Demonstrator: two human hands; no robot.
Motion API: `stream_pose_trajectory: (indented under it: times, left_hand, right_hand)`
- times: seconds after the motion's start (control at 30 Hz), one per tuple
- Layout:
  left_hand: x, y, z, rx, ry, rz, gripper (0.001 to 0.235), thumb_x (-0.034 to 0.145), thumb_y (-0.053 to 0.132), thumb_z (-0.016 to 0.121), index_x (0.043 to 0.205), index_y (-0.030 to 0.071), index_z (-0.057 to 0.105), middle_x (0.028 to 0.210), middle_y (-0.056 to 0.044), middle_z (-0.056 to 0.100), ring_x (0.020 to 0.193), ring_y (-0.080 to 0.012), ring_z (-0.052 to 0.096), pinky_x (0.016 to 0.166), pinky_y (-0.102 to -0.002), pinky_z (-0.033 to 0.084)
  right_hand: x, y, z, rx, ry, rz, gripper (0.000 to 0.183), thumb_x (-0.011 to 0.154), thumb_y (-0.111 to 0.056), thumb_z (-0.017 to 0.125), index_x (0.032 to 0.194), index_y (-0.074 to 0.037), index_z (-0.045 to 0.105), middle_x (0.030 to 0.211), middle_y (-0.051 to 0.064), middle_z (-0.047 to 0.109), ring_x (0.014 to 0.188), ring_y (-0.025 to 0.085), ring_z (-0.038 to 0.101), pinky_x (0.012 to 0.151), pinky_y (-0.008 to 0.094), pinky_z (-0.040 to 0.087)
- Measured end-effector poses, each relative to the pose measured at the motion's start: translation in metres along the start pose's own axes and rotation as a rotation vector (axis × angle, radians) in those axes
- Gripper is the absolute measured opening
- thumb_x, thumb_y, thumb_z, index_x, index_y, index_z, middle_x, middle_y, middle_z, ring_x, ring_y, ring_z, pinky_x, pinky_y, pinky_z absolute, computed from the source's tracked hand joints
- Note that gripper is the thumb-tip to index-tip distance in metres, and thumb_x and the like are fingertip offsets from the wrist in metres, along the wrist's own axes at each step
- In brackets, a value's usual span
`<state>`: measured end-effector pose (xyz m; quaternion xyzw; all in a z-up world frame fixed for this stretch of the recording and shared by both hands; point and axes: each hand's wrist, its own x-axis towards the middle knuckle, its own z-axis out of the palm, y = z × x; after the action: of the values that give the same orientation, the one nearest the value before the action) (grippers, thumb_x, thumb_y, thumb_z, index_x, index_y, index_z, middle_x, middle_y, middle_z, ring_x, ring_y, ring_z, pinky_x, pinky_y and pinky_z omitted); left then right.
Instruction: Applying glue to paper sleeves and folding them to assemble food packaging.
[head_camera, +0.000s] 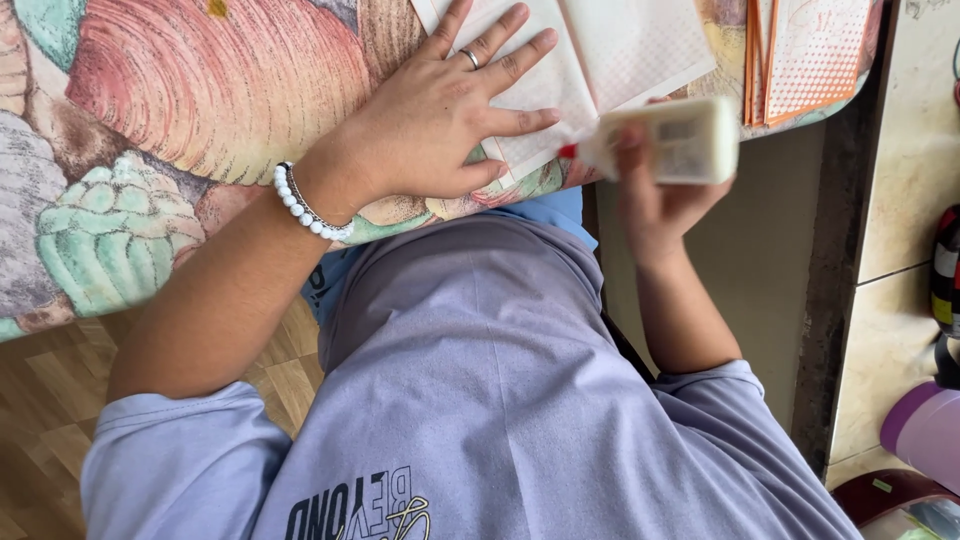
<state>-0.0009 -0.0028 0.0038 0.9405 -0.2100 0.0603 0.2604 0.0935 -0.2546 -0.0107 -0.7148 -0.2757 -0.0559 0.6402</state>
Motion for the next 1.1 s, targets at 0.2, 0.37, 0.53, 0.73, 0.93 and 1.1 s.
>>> stream_pose_trajectory:
  times: [0.2, 0.37, 0.53, 0.73, 0.93, 1.1]
  left_hand:
    - [0.0, 0.001, -0.001, -0.002, -0.013, -0.006, 0.059, 0.091, 0.033, 0.068, 0.149, 0.022, 0.065, 0.168, -0.025, 0.029, 0.155, -0.046, 0.02, 0.122, -0.067, 0.004]
    - [0.008, 0.039, -0.002, 0.181, -0.056, -0.201, 0.067, 0.093, 0.047, 0.062, 0.154, 0.021, 0.055, 0.166, -0.024, 0.031, 0.152, -0.0449, 0.026, 0.119, -0.065, 0.014]
    - [0.003, 0.076, -0.02, 0.389, 0.07, -0.487, 0.056, 0.111, 0.055, 0.052, 0.157, 0.022, 0.053, 0.163, -0.018, 0.035, 0.132, -0.0361, 0.054, 0.103, -0.049, 0.044]
    - [-0.029, 0.05, -0.019, 0.138, -0.004, -0.336, 0.059, 0.099, 0.005, 0.057, 0.157, 0.007, 0.05, 0.167, -0.022, 0.034, 0.154, -0.0461, 0.024, 0.124, -0.063, 0.008]
    - [-0.027, 0.098, 0.016, 0.427, 0.144, -0.91, 0.055, 0.107, 0.043, 0.066, 0.158, 0.024, 0.052, 0.166, -0.019, 0.021, 0.149, -0.0386, 0.036, 0.109, -0.062, 0.039]
    - [-0.054, 0.076, -0.002, 0.199, 0.446, -0.553, 0.04, 0.093, 0.007, 0.079, 0.133, 0.013, 0.071, 0.131, -0.014, 0.062, 0.116, -0.0349, 0.054, 0.094, -0.047, 0.042]
  right_hand:
    - [0.026, 0.007, -0.013, -0.05, 0.035, -0.111, 0.029, 0.1, -0.009, 0.077, 0.113, 0.007, 0.056, 0.106, 0.024, 0.066, 0.098, 0.037, 0.071, 0.085, 0.047, 0.067]
    - [0.035, 0.019, -0.04, 0.045, 0.207, 0.023, 0.037, 0.096, -0.018, 0.083, 0.117, 0.004, 0.061, 0.106, 0.024, 0.07, 0.087, 0.037, 0.073, 0.062, 0.045, 0.062]
    - [0.048, 0.008, -0.066, 0.274, 0.319, 0.36, 0.048, 0.093, -0.036, 0.076, 0.119, -0.001, 0.055, 0.095, 0.025, 0.072, 0.08, 0.034, 0.075, 0.047, 0.038, 0.052]
    - [0.035, 0.018, -0.076, 0.313, 0.275, 0.329, 0.044, 0.1, -0.021, 0.075, 0.132, 0.0, 0.054, 0.111, 0.02, 0.066, 0.091, 0.032, 0.071, 0.058, 0.043, 0.063]
    - [0.007, 0.035, -0.04, 0.372, 0.304, 0.133, 0.069, 0.094, -0.001, 0.091, 0.143, -0.006, 0.043, 0.139, 0.025, 0.062, 0.125, 0.04, 0.066, 0.099, 0.055, 0.067]
    - [-0.004, -0.036, 0.027, 0.142, -0.046, 0.125, 0.035, 0.093, -0.017, 0.082, 0.115, 0.003, 0.064, 0.11, 0.017, 0.071, 0.098, 0.027, 0.073, 0.087, 0.037, 0.066]
